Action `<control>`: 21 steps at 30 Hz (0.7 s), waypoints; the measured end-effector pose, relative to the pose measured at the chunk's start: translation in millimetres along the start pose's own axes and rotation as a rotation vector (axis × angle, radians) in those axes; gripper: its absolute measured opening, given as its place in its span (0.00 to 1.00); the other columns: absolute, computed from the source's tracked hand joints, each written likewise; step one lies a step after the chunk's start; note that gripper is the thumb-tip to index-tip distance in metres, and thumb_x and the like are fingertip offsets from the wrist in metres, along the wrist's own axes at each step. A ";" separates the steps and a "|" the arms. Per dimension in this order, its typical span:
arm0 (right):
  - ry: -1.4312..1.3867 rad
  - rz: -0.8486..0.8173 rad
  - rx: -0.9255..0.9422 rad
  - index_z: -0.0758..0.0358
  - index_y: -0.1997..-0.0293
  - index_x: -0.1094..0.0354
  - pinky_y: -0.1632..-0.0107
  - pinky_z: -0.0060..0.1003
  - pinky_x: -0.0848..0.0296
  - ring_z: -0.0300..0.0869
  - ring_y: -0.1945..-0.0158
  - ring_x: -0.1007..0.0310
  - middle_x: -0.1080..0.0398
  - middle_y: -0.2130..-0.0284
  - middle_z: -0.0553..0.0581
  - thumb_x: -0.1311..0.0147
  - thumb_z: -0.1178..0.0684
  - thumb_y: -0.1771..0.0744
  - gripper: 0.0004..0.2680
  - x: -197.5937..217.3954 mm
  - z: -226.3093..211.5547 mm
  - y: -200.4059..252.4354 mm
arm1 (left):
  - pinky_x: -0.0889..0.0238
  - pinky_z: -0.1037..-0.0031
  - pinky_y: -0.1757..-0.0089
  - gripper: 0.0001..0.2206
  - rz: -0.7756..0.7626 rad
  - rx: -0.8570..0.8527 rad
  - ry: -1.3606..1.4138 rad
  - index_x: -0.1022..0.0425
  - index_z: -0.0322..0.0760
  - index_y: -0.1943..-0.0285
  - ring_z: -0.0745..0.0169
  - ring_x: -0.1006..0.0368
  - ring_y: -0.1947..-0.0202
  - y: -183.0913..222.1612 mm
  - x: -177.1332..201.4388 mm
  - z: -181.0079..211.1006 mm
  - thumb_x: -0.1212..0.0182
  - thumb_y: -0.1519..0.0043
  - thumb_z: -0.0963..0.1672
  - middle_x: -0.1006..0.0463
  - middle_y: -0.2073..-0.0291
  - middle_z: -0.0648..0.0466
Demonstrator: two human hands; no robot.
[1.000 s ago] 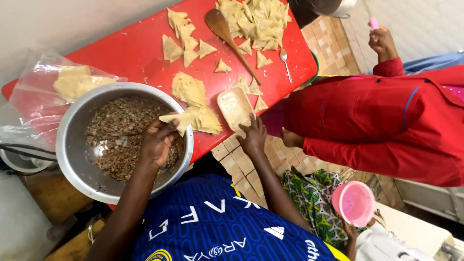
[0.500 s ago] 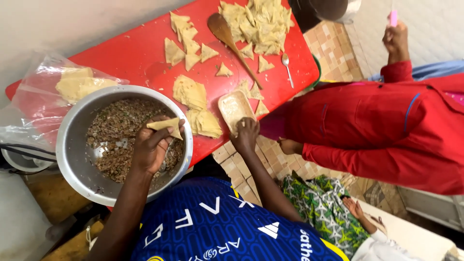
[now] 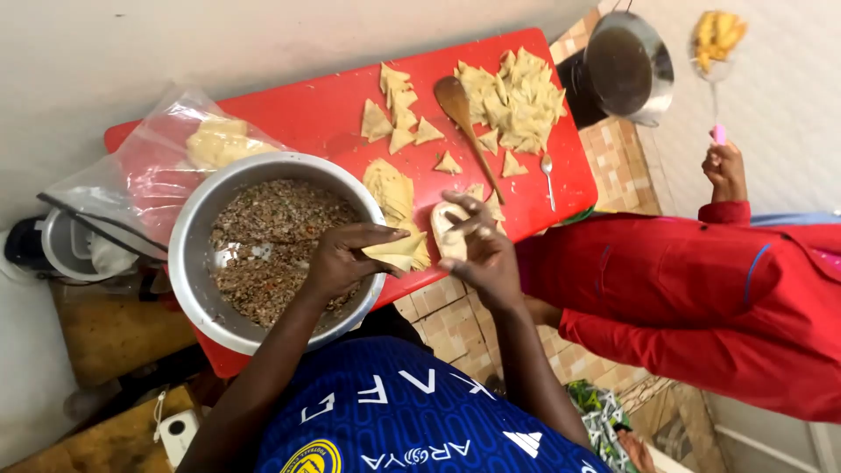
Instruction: Filling and folding dough wrappers to make samosas
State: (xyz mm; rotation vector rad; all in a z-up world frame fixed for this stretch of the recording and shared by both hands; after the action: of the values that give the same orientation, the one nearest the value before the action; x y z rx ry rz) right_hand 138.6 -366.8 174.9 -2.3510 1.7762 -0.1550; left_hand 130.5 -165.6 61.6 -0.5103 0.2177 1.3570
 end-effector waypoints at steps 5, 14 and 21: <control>0.010 -0.194 0.066 0.67 0.49 0.23 0.20 0.58 0.46 0.63 0.17 0.44 0.42 0.23 0.77 0.19 0.58 0.38 0.17 -62.9 0.8 -4.5 | 0.17 0.62 0.51 0.29 0.019 -0.014 0.016 0.11 0.28 0.44 0.49 0.14 0.49 2.9 9.2 5.4 0.11 0.57 0.33 0.11 0.51 0.35; 0.176 -0.175 0.166 0.67 0.45 0.25 0.22 0.59 0.39 0.64 0.20 0.37 0.38 0.25 0.75 0.21 0.60 0.36 0.17 -102.1 -8.1 -4.7 | 0.16 0.68 0.59 0.27 0.235 0.100 0.207 0.12 0.21 0.44 0.55 0.15 0.56 30.0 46.8 -48.4 0.13 0.56 0.32 0.12 0.56 0.37; 0.569 -0.101 0.328 0.67 0.49 0.22 0.49 0.50 0.19 0.57 0.53 0.17 0.29 0.32 0.71 0.33 0.66 0.32 0.08 -107.6 -38.2 -5.3 | 0.15 0.69 0.62 0.24 0.269 0.129 0.270 0.13 0.19 0.44 0.52 0.14 0.57 27.0 52.3 -50.8 0.15 0.53 0.32 0.11 0.56 0.34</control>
State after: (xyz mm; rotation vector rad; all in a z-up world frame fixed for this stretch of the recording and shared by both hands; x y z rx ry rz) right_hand 106.3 -265.4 216.7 -2.2860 1.6630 -1.1345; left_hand 122.7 -140.3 -11.5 -0.5695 0.6096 1.5207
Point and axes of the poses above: each hand's wrist, its own y-axis away from the middle knuckle, its own x-axis out of the back of the hand, z = x × y, the point moved 10 cm from there along -y, towards the middle knuckle
